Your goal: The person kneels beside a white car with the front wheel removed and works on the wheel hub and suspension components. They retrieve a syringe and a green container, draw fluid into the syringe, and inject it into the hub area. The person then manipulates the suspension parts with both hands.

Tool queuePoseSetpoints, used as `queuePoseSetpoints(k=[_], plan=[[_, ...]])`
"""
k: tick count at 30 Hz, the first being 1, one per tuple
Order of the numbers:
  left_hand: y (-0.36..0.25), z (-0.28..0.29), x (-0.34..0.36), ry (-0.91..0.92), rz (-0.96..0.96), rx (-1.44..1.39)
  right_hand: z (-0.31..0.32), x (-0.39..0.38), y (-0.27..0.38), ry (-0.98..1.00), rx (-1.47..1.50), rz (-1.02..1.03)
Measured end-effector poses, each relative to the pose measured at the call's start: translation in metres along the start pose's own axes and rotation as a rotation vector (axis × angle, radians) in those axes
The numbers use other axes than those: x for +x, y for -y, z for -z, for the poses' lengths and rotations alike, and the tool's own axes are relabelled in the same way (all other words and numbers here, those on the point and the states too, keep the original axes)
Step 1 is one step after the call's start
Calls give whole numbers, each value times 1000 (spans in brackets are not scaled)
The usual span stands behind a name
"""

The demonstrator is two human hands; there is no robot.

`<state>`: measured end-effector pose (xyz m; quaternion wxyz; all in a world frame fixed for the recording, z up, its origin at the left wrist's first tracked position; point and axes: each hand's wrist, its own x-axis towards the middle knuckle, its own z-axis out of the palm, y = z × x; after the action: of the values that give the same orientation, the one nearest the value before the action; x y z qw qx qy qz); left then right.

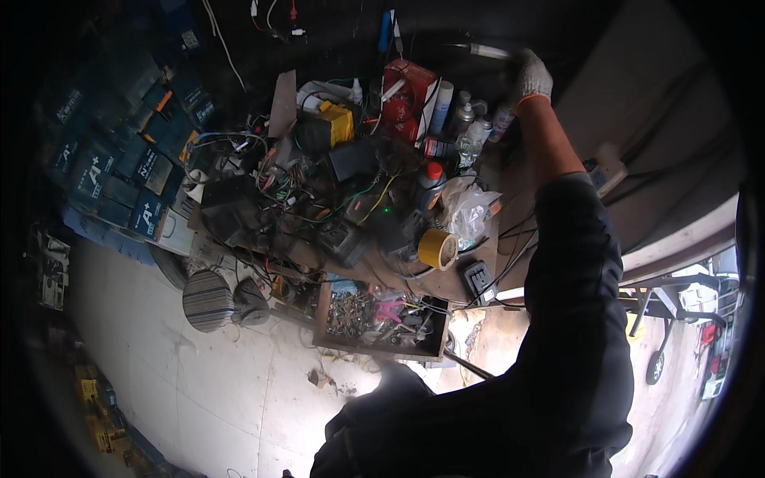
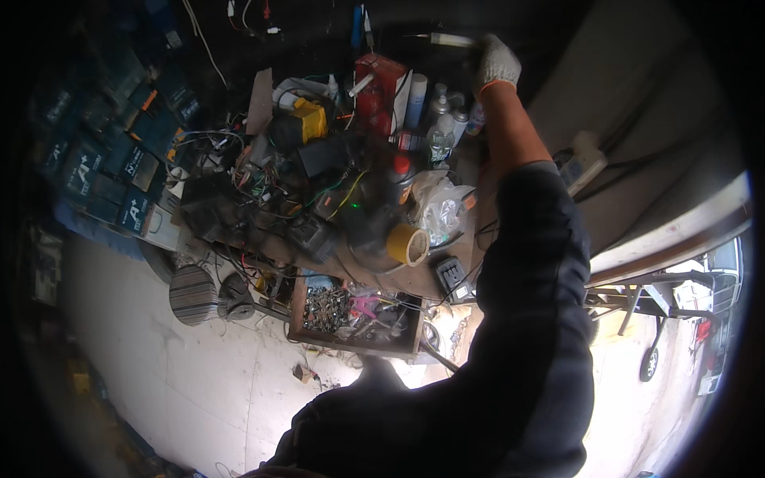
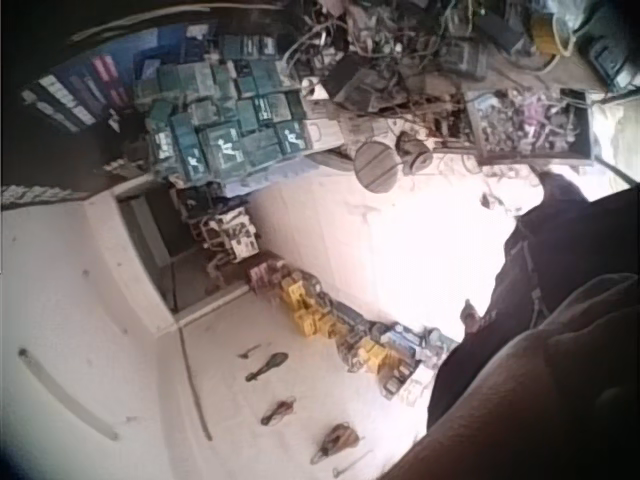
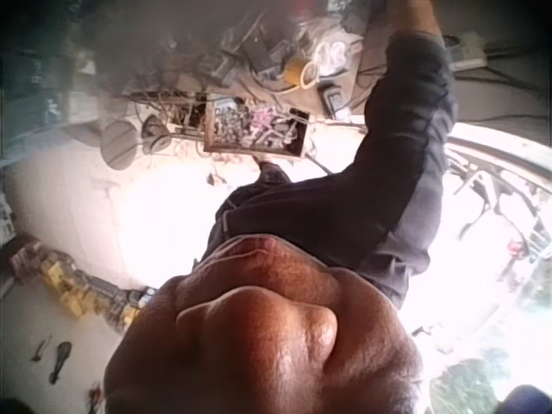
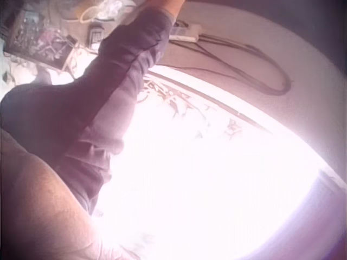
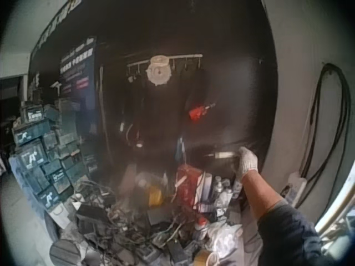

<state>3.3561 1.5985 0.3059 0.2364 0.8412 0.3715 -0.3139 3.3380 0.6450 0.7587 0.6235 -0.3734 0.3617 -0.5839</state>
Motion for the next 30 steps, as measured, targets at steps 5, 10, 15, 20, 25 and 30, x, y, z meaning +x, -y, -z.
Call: queuePoseSetpoints(k=[5,10,15,20,25,30], plan=[[31,32,32,-16,25,-21,-11,-81,40,225,11,26],[91,125,93,-105,113,-156,-8,-206,85,363,-132,79],[5,150,85,99,-572,-698,38,-385,94,481,-217,51],[-127,162,-90,638,-1034,-556,94,-583,26,477,-76,-36],[-136,172,-262,1309,-967,-671,145,-741,-24,390,25,-168],[-92,164,-312,1510,-791,-754,208,-806,-25,253,-238,-97]])
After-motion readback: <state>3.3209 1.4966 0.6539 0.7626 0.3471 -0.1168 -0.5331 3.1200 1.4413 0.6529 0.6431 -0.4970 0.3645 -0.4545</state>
